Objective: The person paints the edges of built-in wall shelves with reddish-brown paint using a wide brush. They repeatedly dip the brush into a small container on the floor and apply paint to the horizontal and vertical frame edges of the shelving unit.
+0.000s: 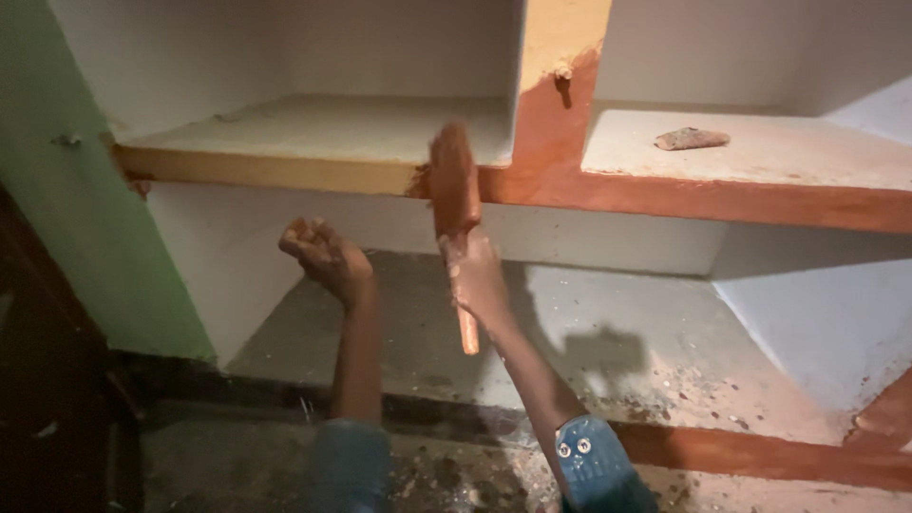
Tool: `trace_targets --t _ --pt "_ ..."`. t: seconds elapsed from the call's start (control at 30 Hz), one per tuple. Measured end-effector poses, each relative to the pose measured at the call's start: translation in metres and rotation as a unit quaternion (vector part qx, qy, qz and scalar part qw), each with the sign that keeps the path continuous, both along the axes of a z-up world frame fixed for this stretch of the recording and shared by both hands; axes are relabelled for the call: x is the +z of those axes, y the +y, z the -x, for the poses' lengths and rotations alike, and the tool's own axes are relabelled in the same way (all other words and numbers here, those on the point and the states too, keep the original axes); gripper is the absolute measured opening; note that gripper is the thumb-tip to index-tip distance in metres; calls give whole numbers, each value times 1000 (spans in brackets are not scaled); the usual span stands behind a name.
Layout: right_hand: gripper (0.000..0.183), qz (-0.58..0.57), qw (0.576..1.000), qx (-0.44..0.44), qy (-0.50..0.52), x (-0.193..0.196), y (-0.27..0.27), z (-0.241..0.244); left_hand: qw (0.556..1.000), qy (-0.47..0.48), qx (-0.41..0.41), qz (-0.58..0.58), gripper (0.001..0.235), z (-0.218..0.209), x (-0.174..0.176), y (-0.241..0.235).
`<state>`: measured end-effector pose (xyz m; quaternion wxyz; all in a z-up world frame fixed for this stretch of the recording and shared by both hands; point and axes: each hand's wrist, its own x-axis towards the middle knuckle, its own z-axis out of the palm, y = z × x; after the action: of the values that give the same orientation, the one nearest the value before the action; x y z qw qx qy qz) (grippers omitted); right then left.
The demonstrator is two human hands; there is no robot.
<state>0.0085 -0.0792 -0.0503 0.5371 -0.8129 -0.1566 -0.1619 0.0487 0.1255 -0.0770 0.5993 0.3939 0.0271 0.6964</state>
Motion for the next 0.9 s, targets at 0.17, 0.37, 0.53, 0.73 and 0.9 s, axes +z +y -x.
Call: trace_targets --t 0.17,0.37,0.53,0.73,0.9 --pt "29 73 996 31 36 -40 42 -27 999 49 8 22 28 7 6 -4" --pt "29 116 958 198 172 -47 42 -19 1000 -14 -12 -25 31 15 9 -9" --pt "23 -91 940 259 202 -6 12 18 988 135 77 -22 20 16 5 -5" --pt "23 -125 971 196 56 47 -16 47 999 28 -40 -18 27 7 0 7" --pt "21 -187 970 156 27 53 -17 42 994 108 -16 -10 33 9 -4 0"
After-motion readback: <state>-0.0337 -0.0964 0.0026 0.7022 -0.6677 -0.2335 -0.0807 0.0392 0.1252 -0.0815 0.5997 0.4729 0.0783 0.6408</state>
